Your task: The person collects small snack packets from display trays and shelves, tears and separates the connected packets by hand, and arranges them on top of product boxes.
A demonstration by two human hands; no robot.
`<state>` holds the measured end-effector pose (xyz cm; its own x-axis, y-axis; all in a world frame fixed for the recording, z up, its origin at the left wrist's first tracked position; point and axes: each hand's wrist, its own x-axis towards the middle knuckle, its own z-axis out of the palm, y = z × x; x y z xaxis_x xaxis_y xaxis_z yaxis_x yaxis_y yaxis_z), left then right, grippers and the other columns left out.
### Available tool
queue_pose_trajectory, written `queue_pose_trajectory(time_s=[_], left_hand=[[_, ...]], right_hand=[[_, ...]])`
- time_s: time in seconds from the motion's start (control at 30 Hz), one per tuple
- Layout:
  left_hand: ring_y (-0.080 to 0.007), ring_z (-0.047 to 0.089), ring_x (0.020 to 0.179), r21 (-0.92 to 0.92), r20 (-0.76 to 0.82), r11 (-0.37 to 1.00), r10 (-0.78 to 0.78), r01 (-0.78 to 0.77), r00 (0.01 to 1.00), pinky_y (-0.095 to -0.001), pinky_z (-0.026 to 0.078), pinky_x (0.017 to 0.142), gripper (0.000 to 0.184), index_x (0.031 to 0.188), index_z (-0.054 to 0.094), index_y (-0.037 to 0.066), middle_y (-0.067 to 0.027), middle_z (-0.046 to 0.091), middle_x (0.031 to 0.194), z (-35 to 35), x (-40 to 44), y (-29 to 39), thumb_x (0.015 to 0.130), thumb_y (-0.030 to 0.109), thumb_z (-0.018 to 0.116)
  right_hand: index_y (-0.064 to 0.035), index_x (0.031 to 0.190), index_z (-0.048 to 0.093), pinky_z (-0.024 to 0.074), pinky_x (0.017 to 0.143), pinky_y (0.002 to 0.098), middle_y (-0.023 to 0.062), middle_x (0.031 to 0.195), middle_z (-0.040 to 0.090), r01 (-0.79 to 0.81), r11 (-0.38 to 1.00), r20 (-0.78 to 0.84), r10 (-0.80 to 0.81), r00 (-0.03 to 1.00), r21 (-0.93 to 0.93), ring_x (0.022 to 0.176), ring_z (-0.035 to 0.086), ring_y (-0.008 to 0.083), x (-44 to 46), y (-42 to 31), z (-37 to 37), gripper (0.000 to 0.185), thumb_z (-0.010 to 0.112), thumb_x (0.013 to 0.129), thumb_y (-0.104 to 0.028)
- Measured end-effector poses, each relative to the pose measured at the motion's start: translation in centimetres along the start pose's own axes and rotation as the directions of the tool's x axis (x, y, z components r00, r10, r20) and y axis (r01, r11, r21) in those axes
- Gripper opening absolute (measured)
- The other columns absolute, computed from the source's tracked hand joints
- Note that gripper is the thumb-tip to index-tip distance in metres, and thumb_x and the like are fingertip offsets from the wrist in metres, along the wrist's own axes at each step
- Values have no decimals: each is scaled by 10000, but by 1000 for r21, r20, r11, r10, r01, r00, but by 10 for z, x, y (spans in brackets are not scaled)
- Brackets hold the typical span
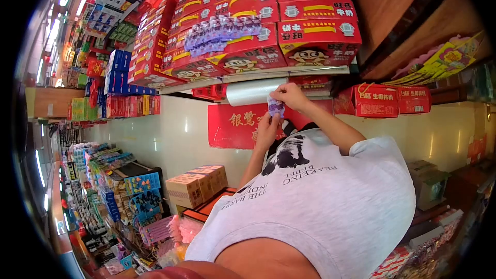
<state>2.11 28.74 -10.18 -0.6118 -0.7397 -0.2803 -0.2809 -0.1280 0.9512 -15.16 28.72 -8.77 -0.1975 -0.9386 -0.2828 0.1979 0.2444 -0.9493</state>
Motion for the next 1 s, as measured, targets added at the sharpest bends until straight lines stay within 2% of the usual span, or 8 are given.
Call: queue_pose_trajectory(time_s=[0.13,0.2,0.4,0.47,0.67,0.77,0.83,1.0], left_hand=[[-79,499,617,-164,-115,984,57,-76,992,-236,424,574,213,950,565,13,-31,575,749,-38,33,10,955,212,488],[-61,498,645,-151,-146,987,29,-51,989,-216,410,570,219,958,569,16,-10,592,791,-50,50,15,959,220,486],[-73,527,679,-264,-200,956,72,-124,977,-214,449,618,169,1003,551,-2,-34,582,862,-52,98,57,929,150,545],[-75,537,695,-338,-266,905,173,-260,948,-212,454,625,153,1009,527,-3,-35,575,856,-49,113,75,908,103,572],[-77,546,717,-383,-286,859,238,-339,928,-202,453,604,205,1046,475,-3,-41,559,871,-29,164,111,890,67,589],[-72,538,700,-248,-285,901,284,-356,916,-203,449,595,206,1047,488,-9,-41,562,853,-24,181,125,889,74,591],[-66,523,672,-3,-302,951,294,-309,907,-207,442,584,209,1050,519,-15,-39,566,831,-24,191,135,884,84,598],[-60,498,642,182,-361,955,286,-234,887,-212,427,571,247,1082,568,-7,-38,567,812,-24,206,141,863,94,622]], right_hand=[[10,807,679,436,555,262,45,676,619,142,974,-74,-157,985,-179,613,536,86,34,-31,20,231,680,812,-221],[9,812,678,434,553,274,54,665,603,303,870,-124,-375,919,-389,608,539,100,44,-48,27,238,687,802,-229],[16,819,666,427,576,271,67,707,596,336,878,-279,-436,856,-342,643,542,107,63,-87,22,254,689,811,-237],[17,805,662,423,575,266,55,703,591,376,876,-368,-471,802,-303,643,534,106,71,-98,13,263,701,809,-243],[9,1064,591,414,541,247,33,670,525,302,915,-441,-395,806,-269,598,484,89,106,-116,-29,360,723,773,-156],[11,1084,583,441,570,262,77,796,576,305,839,-341,-478,810,-451,622,520,117,110,-135,-44,365,685,740,-56],[15,1092,578,455,591,265,94,851,584,342,830,-303,-496,814,-440,643,539,128,119,-136,-52,374,681,738,-47],[20,1123,559,499,689,289,163,1111,576,474,741,-142,-596,790,-476,754,601,189,144,-127,-70,392,645,741,-9]])
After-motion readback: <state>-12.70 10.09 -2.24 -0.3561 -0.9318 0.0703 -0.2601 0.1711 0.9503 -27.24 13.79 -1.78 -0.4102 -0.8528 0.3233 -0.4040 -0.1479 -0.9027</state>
